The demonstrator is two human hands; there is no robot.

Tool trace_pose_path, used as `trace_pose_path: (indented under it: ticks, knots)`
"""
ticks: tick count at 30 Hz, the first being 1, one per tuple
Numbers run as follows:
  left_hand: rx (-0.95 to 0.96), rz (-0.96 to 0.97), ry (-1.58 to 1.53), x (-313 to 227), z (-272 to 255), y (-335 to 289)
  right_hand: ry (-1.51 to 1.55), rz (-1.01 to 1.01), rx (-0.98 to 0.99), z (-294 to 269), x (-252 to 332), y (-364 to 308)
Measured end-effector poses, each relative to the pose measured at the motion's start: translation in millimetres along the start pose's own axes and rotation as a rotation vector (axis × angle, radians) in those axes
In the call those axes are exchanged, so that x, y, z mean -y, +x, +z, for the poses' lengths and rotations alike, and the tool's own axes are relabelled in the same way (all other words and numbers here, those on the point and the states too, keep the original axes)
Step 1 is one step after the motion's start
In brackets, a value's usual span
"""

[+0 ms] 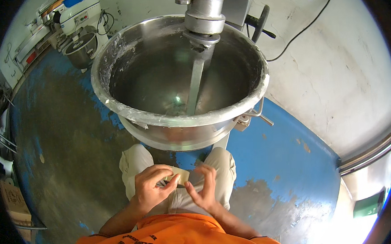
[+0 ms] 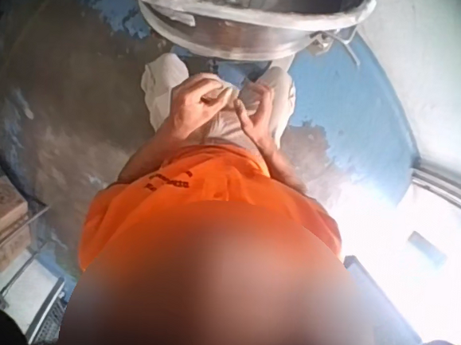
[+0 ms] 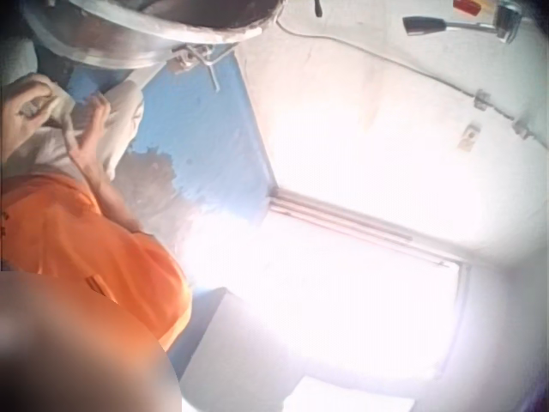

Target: The person secures a dough hook on a stand mixer using clear tape, wrapping it around the hook and the mixer head multiple times. They then walk to a sink, wash their hands, and dry them with a cloth.

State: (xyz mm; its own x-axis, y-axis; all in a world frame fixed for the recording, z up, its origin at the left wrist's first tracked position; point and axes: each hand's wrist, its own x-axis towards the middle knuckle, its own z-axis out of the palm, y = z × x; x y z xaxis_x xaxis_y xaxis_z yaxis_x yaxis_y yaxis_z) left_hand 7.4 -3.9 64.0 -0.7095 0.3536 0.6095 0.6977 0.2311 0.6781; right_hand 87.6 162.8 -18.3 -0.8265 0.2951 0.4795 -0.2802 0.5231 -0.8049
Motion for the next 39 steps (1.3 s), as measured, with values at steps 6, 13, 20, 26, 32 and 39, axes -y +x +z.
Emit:
trace_pose_path:
  ticks: [6,13,20,26,32,39]
  knots:
    - [0.111,-0.071,-0.125,-8.3,-2.7,2.7,0.493,0.281,0.536,0.7,-13.5,16.7]
    - [0.148,-0.182,-0.22,-7.7,-20.0,6.3,0.682,0.58,0.517,5.3,-0.2,5.9]
    - [0.164,-0.431,-0.465,3.8,-20.9,11.7,0.387,0.486,0.427,-9.7,22.3,16.9]
    - [0.042,-0.542,-0.623,1.7,-25.3,23.4,0.179,0.28,0.424,-24.0,43.1,26.8]
    - [0.102,-0.692,-0.659,3.0,-35.7,32.7,0.259,0.206,0.407,-27.4,35.4,21.0]
    - [-0.044,-0.705,-0.716,17.0,-62.2,30.8,1.156,0.422,0.325,-58.0,-19.9,2.7]
